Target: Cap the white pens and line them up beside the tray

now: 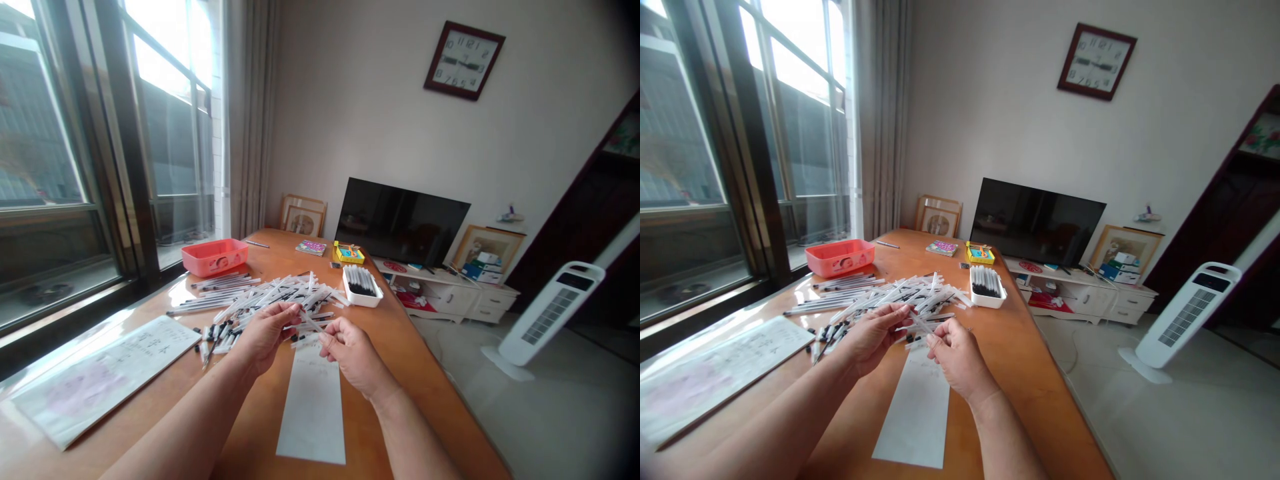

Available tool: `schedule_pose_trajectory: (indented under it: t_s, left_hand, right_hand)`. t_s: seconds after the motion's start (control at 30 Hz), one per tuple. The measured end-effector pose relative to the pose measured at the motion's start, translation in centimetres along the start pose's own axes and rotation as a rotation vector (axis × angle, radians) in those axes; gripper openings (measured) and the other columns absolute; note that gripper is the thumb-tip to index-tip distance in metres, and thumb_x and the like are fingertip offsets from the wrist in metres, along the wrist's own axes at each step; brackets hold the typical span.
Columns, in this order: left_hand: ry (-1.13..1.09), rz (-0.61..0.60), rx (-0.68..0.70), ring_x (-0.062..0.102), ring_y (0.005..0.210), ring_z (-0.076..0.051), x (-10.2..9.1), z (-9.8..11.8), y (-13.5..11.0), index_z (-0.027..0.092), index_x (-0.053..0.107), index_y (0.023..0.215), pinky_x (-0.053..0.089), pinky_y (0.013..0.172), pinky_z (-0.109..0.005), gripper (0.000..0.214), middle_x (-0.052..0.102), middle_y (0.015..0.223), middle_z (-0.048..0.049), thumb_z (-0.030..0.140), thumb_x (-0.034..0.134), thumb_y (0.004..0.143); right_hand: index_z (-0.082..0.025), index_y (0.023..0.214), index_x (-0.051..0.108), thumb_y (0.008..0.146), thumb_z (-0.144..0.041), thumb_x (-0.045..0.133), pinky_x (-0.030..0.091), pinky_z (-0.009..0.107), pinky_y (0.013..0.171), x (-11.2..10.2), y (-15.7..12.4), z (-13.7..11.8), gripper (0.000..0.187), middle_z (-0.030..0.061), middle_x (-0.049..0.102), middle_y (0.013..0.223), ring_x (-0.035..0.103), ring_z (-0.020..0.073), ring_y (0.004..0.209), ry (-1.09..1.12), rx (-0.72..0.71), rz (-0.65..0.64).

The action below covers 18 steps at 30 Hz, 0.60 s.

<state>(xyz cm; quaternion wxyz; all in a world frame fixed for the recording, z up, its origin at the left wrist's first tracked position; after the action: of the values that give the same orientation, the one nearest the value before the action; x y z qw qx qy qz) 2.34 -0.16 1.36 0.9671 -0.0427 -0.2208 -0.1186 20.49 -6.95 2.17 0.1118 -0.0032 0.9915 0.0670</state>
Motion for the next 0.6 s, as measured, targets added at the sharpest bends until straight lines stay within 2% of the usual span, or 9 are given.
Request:
schedule_pose_trajectory:
  t_s: [0.13, 0.3, 0.47, 0.6]
  left_hand:
    - [-0.061, -0.069, -0.016, 0.065, 0.078, -0.011, 0.26, 0.29, -0.13, 0.016, 0.073, 0.094, 0.049, 0.069, -0.021, 0.026, 0.072, 0.105, -0.0083, 0.032, 0.082, 0.076]
    - [-0.118, -0.134, -0.052, 0.067, 0.079, -0.012, 0.46, 0.56, -0.41, 0.018, 0.073, 0.096, 0.052, 0.070, -0.021, 0.019, 0.072, 0.109, -0.0081, 0.027, 0.078, 0.080]
    - [-0.130, -0.071, -0.065, 0.066, 0.075, -0.012, 0.43, 0.46, -0.33, 0.016, 0.072, 0.088, 0.053, 0.068, -0.022, 0.014, 0.074, 0.099, -0.0071, 0.023, 0.079, 0.078]
    - [-0.111, -0.034, -0.066, 0.066, 0.075, -0.012, 0.35, 0.23, -0.21, 0.016, 0.072, 0.087, 0.052, 0.067, -0.021, 0.016, 0.073, 0.096, -0.0073, 0.024, 0.081, 0.077]
  right_hand:
    - [-0.018, 0.085, 0.060, 0.092, -0.053, 0.056, 0.045, 0.027, 0.064, -0.10, -0.15, -0.09, 0.036, 0.0027, 0.068, 0.068, 0.057, 0.0133, 0.061, 0.002, 0.046, -0.044]
    - [-0.015, 0.086, 0.062, 0.091, -0.060, 0.055, 0.039, 0.024, 0.055, -0.09, -0.57, -0.65, 0.045, 0.0018, 0.064, 0.058, 0.050, 0.0110, 0.051, 0.206, 0.119, -0.188]
    - [-0.013, 0.093, 0.064, 0.091, -0.060, 0.055, 0.041, 0.025, 0.057, 0.01, -0.74, -0.75, 0.048, 0.0061, 0.069, 0.065, 0.055, 0.0120, 0.053, 0.293, 0.156, -0.250]
    - [-0.016, 0.092, 0.060, 0.089, -0.053, 0.062, 0.043, 0.026, 0.063, 0.15, -0.57, -0.54, 0.037, 0.0056, 0.073, 0.072, 0.058, 0.0121, 0.058, 0.244, 0.139, -0.212]
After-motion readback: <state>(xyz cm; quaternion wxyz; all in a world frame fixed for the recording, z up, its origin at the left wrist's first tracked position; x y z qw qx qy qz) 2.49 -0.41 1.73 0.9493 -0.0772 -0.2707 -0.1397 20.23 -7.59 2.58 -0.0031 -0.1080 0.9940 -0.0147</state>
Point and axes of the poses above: each hand's wrist, its own y-axis towards the middle knuckle, its own x-axis out of the palm, z = x × y, the point moved 2 cm from there along y, towards the middle knuckle
